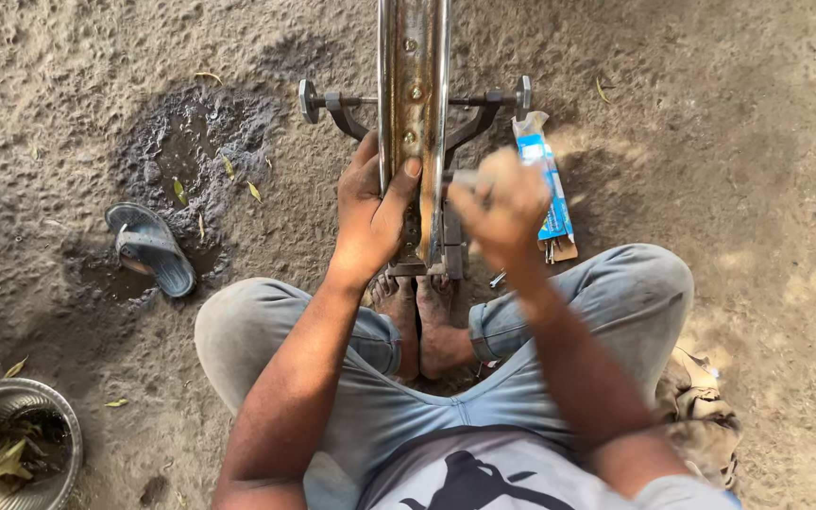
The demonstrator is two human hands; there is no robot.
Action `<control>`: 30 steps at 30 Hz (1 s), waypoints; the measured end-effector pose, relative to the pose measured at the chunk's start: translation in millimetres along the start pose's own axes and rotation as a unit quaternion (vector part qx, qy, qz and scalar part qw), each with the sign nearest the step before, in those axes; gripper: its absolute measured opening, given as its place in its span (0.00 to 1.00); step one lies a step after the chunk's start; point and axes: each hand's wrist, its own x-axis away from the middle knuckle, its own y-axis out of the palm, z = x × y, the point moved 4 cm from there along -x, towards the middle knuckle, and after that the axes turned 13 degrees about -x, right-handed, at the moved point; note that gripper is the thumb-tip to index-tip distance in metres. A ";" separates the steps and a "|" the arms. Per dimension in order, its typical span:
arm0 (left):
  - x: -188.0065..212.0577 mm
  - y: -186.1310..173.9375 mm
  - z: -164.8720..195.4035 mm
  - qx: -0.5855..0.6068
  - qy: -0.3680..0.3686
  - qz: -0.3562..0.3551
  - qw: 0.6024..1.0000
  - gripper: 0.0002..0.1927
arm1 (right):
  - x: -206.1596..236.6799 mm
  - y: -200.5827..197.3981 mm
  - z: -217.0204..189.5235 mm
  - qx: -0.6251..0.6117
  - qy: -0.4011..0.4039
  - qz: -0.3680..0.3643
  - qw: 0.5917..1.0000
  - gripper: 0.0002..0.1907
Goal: The person sits on the ground and uses a spoke wrench to tighten the nipples on a bicycle wheel mounted in a truing stand. They rotate the wheel periodically to access different spokes and continue adjusting the tension.
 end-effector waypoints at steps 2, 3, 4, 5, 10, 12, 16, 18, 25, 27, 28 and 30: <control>0.5 1.5 -1.1 0.002 -0.006 -0.002 1.000 0.16 | 21.0 4.6 1.7 -0.014 0.100 0.062 0.993 0.12; 2.3 2.3 -0.9 0.009 -0.010 -0.004 1.000 0.16 | 27.1 4.4 3.6 -0.020 0.104 0.056 0.993 0.15; 2.3 3.4 -0.7 0.016 -0.014 -0.007 1.000 0.15 | 31.3 3.5 6.1 -0.026 0.109 0.052 0.992 0.18; 2.5 4.6 0.4 0.021 -0.009 -0.011 1.000 0.15 | 31.8 1.4 11.0 -0.059 0.118 0.030 0.991 0.16; -0.7 4.1 6.4 0.041 -0.005 -0.005 0.999 0.14 | 2.0 -19.5 12.0 -0.142 0.051 -0.096 0.984 0.08; -0.8 2.6 6.9 0.050 0.004 -0.008 0.999 0.14 | -18.1 -17.9 12.4 -0.179 0.109 -0.156 0.965 0.10; 7.4 2.6 -4.6 0.005 -0.008 -0.013 1.000 0.13 | -53.4 -16.9 17.3 -0.101 -0.043 -0.325 0.939 0.13; 12.6 5.6 -8.2 -0.022 0.024 -0.016 0.999 0.13 | -55.1 -16.3 45.4 -0.053 0.047 -0.353 0.933 0.14; -7.4 -6.9 25.6 -0.074 0.052 0.083 0.992 0.29 | 25.5 -26.8 102.7 0.022 0.026 -0.135 0.990 0.12; -35.0 -9.1 33.7 -0.081 0.088 0.029 0.992 0.26 | 78.7 -40.2 122.9 -0.001 0.277 -0.084 0.957 0.16; -52.0 -8.4 31.8 -0.083 0.099 0.003 0.992 0.24 | 115.3 -45.0 126.1 -0.150 0.405 0.011 0.902 0.16; -103.1 -2.2 8.1 -0.059 0.026 -0.034 0.997 0.23 | 159.0 -57.3 123.1 -0.042 0.421 0.011 0.906 0.17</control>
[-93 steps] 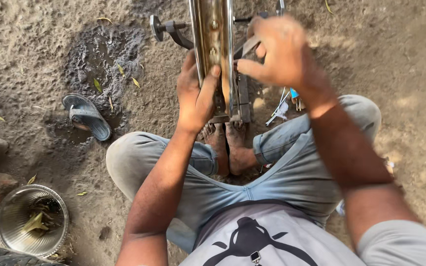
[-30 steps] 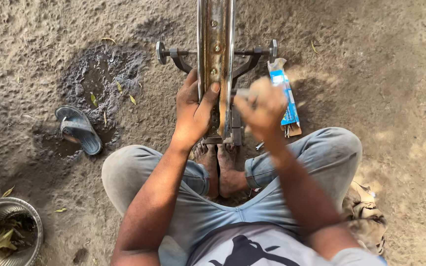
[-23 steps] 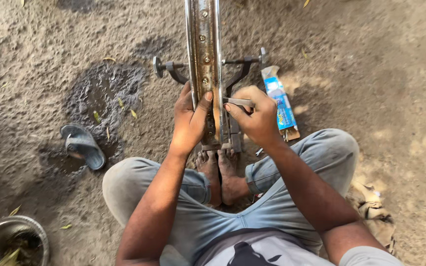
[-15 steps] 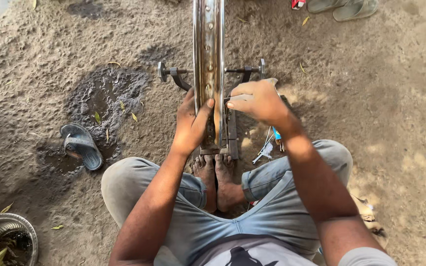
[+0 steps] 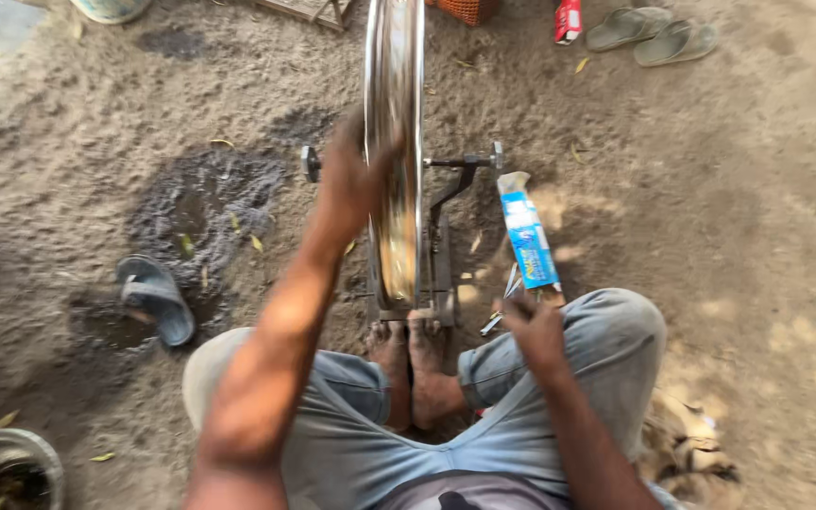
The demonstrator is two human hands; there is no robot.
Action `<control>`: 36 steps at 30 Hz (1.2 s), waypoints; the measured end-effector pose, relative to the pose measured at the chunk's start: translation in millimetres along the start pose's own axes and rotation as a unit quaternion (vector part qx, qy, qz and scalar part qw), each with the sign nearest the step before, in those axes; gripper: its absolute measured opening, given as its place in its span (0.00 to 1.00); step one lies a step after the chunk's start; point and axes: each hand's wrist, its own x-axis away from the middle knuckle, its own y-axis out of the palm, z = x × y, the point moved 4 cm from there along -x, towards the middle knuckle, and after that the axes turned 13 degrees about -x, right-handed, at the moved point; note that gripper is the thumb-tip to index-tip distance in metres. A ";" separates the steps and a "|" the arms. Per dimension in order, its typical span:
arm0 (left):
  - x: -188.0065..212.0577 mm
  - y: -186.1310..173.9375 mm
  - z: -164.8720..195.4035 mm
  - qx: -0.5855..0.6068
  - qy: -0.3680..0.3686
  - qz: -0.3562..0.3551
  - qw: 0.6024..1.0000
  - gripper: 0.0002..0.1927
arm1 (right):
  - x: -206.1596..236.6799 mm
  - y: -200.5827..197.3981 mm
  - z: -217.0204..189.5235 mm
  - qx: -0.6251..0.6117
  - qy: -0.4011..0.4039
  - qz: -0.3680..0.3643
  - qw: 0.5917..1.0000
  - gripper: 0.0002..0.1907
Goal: The person sits on the ground and uses a spoke wrench to tighten the nipples on a bicycle wheel mounted in a truing stand. They rotate the wheel periodically to access different spokes and continue adjusting the tension.
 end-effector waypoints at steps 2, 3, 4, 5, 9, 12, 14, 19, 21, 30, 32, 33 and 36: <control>-60.1 13.3 -40.8 0.010 -0.193 -0.043 0.980 0.15 | 12.5 -7.8 15.0 -0.039 -0.003 -0.001 0.999 0.15; -90.0 18.3 -53.1 0.073 -0.217 -0.041 0.973 0.11 | 16.1 -10.0 18.4 -0.060 -0.002 -0.001 0.998 0.14; -116.9 21.3 -60.1 0.133 -0.237 -0.036 0.962 0.07 | 17.1 -11.4 17.6 -0.071 -0.022 0.003 0.997 0.13; -138.6 17.8 -49.1 0.160 -0.201 -0.010 0.966 0.08 | 16.6 -11.2 14.6 -0.085 -0.045 0.004 0.995 0.11; -127.5 1.0 -7.1 0.146 -0.234 0.010 0.961 0.12 | 19.4 -6.4 4.3 -0.104 -0.063 0.018 0.992 0.11; -10.7 -14.8 45.8 -0.032 0.004 0.016 0.999 0.23 | 23.0 -3.6 8.9 -0.192 -0.005 0.018 0.981 0.11; 86.1 -0.6 33.8 -0.200 0.086 -0.142 0.966 0.25 | 20.1 -5.0 11.1 -0.215 -0.002 0.024 0.976 0.12; 186.8 5.9 -109.0 -0.500 0.019 -0.146 0.853 0.34 | 4.6 -0.5 11.8 -0.296 0.039 -0.025 0.954 0.09; 186.8 -9.6 -129.2 -0.470 -0.002 -0.057 0.881 0.29 | 3.9 4.1 12.0 -0.415 0.084 -0.032 0.905 0.09; 112.9 -45.3 -57.1 -0.366 0.085 0.006 0.927 0.28 | 10.2 -17.4 -0.2 -0.575 0.094 -0.093 0.807 0.14; 92.3 -44.9 -68.7 -0.297 0.022 0.005 0.955 0.26 | 4.0 -36.9 -7.4 -0.545 0.072 -0.079 0.832 0.22; 86.8 -43.3 -73.9 -0.262 -0.008 0.007 0.965 0.25 | 0.4 -45.5 -11.1 -0.530 0.059 -0.074 0.843 0.27; 86.7 -31.1 -80.6 -0.217 -0.080 -0.015 0.973 0.22 | -9.2 -56.2 -16.7 -0.572 0.033 -0.087 0.815 0.22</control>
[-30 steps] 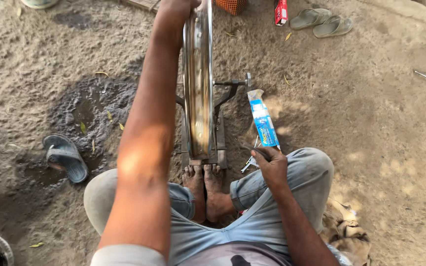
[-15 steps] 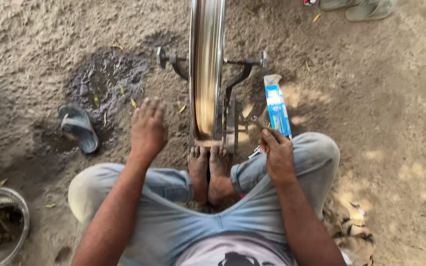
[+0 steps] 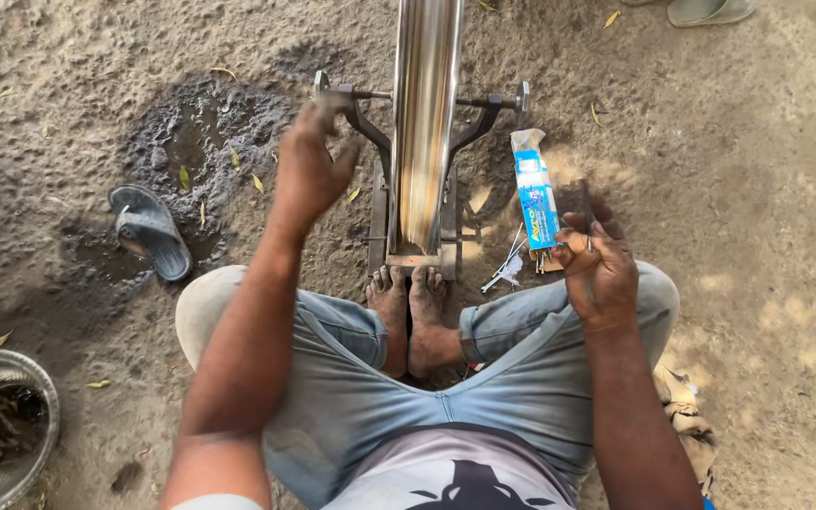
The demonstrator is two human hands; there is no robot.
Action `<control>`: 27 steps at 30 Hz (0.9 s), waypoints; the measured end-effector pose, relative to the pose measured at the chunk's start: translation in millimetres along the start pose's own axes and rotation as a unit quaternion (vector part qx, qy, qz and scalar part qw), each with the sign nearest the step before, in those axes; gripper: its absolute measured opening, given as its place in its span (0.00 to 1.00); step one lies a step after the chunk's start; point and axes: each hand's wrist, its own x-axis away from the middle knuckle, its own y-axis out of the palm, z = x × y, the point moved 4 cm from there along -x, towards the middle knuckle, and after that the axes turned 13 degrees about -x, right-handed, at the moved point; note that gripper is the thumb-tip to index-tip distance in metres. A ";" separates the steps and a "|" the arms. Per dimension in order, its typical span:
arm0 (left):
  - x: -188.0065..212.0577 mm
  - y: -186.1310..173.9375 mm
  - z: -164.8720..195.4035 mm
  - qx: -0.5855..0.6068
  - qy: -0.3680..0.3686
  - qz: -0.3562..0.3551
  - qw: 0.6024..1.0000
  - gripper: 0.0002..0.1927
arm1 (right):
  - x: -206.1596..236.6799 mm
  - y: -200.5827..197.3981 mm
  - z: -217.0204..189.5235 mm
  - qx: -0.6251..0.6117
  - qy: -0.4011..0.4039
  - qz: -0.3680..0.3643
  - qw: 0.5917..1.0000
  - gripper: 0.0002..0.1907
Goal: The person sits on the ground and uses a spoke wrench to tighten the nipples on a bicycle wheel mounted in a truing stand. They rotate the wheel periodically to access different spokes and continue adjusting the tension.
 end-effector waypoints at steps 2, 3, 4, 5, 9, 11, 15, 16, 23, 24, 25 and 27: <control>4.9 3.7 7.3 0.024 0.023 0.005 0.999 0.19 | -5.9 -8.8 10.3 -0.004 0.020 0.054 0.998 0.17; 7.9 4.4 9.0 0.034 0.027 0.007 0.999 0.18 | -8.0 -14.6 19.4 -0.005 0.036 0.082 0.996 0.15; 9.5 4.5 10.1 0.013 0.034 0.012 0.999 0.18 | -10.7 -17.7 36.0 0.003 0.065 0.073 0.995 0.13; 9.7 4.3 10.4 -0.009 0.045 0.018 0.999 0.19 | -14.1 -20.2 55.4 0.009 0.091 0.062 0.994 0.10; 10.7 -0.9 5.1 -0.045 0.092 0.051 0.993 0.19 | -21.4 -33.9 100.6 0.158 0.149 0.086 0.972 0.10; 14.2 -3.6 0.3 -0.034 0.066 0.023 0.997 0.19 | -25.2 -31.3 110.6 0.214 0.153 0.080 0.961 0.10; 24.4 -22.4 9.4 -0.013 0.112 0.033 0.993 0.19 | -28.6 -30.8 117.0 0.276 0.161 0.066 0.945 0.09; 25.6 -27.1 12.5 -0.004 0.111 0.030 0.993 0.19 | -29.0 -30.3 117.4 0.279 0.157 0.062 0.945 0.09; 27.2 -48.2 36.7 0.194 0.119 -0.020 0.974 0.11 | -28.7 -42.4 119.3 0.329 0.143 0.085 0.930 0.09; 28.2 -50.2 39.0 0.246 0.119 -0.028 0.962 0.10 | -28.7 -44.6 119.0 0.336 0.144 0.088 0.927 0.09; 29.4 -50.9 40.6 0.253 0.117 -0.048 0.959 0.12 | -28.9 -46.3 118.8 0.343 0.144 0.090 0.924 0.10; 32.0 -52.0 43.2 0.266 0.111 -0.086 0.954 0.16 | -29.0 -48.5 118.7 0.357 0.144 0.091 0.919 0.10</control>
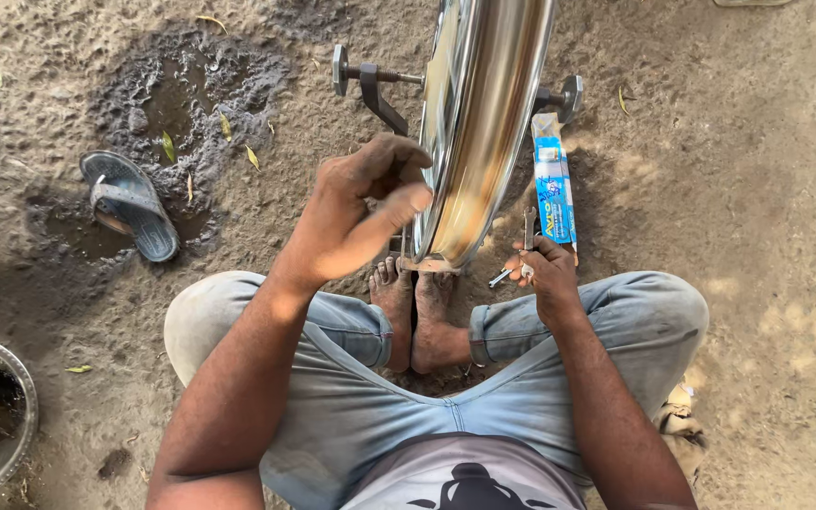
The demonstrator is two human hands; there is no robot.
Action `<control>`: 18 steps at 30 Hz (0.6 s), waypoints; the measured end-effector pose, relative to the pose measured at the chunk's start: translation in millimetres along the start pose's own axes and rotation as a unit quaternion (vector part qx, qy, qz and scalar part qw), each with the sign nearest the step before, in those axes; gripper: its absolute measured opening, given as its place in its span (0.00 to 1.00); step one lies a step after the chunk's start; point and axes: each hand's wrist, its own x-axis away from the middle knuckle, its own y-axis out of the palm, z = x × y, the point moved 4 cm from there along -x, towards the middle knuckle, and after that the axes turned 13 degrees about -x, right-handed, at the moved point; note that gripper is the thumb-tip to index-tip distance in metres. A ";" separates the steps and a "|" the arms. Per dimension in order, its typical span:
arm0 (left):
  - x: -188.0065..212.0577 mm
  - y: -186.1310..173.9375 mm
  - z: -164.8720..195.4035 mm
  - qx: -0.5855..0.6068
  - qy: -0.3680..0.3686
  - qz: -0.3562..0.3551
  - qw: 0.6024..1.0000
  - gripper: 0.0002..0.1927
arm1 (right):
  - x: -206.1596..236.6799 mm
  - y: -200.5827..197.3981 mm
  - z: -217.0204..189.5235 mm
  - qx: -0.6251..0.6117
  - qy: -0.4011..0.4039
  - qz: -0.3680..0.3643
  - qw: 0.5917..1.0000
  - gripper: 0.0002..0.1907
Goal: The person sits on the ground and uses a spoke wrench to tighten the nipples on a bicycle wheel mounted in a truing stand. They rotate the wheel periodically to access different spokes and continue adjusting the tension.
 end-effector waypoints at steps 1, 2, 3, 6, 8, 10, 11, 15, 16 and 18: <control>0.7 0.5 1.7 0.011 0.001 -0.012 1.000 0.18 | 0.0 -0.2 0.8 0.000 0.003 0.001 1.000 0.10; 0.6 1.4 3.2 0.022 0.003 -0.023 0.999 0.20 | -0.3 -0.1 1.6 0.001 0.007 0.002 1.000 0.10; 0.7 2.5 4.4 0.033 0.005 -0.034 0.999 0.22 | -0.5 0.2 2.5 0.002 0.009 0.002 1.000 0.10; 0.1 4.6 5.9 0.011 -0.007 -0.037 0.999 0.24 | -1.5 2.0 3.2 0.024 0.005 0.009 1.000 0.11; 0.3 6.6 6.4 -0.001 -0.015 -0.044 0.999 0.22 | -1.8 4.2 2.6 0.021 -0.003 -0.002 1.000 0.10; 0.8 8.4 6.5 0.005 -0.028 -0.053 0.998 0.21 | -1.5 5.5 1.6 0.025 -0.004 -0.004 1.000 0.10; 0.9 9.4 6.3 0.017 -0.036 -0.057 0.998 0.20 | -1.4 5.3 1.7 0.031 -0.003 -0.001 1.000 0.10; -0.3 11.3 6.1 0.013 -0.035 -0.051 0.998 0.20 | -0.9 4.3 1.4 0.043 -0.010 0.004 0.999 0.10; -0.8 11.9 6.1 -0.006 -0.029 -0.050 0.998 0.20 | -1.1 3.6 2.2 0.043 -0.007 0.005 0.999 0.10; -1.0 12.5 5.6 -0.045 -0.017 -0.047 0.998 0.21 | -1.7 2.1 4.3 0.046 0.000 0.007 0.999 0.10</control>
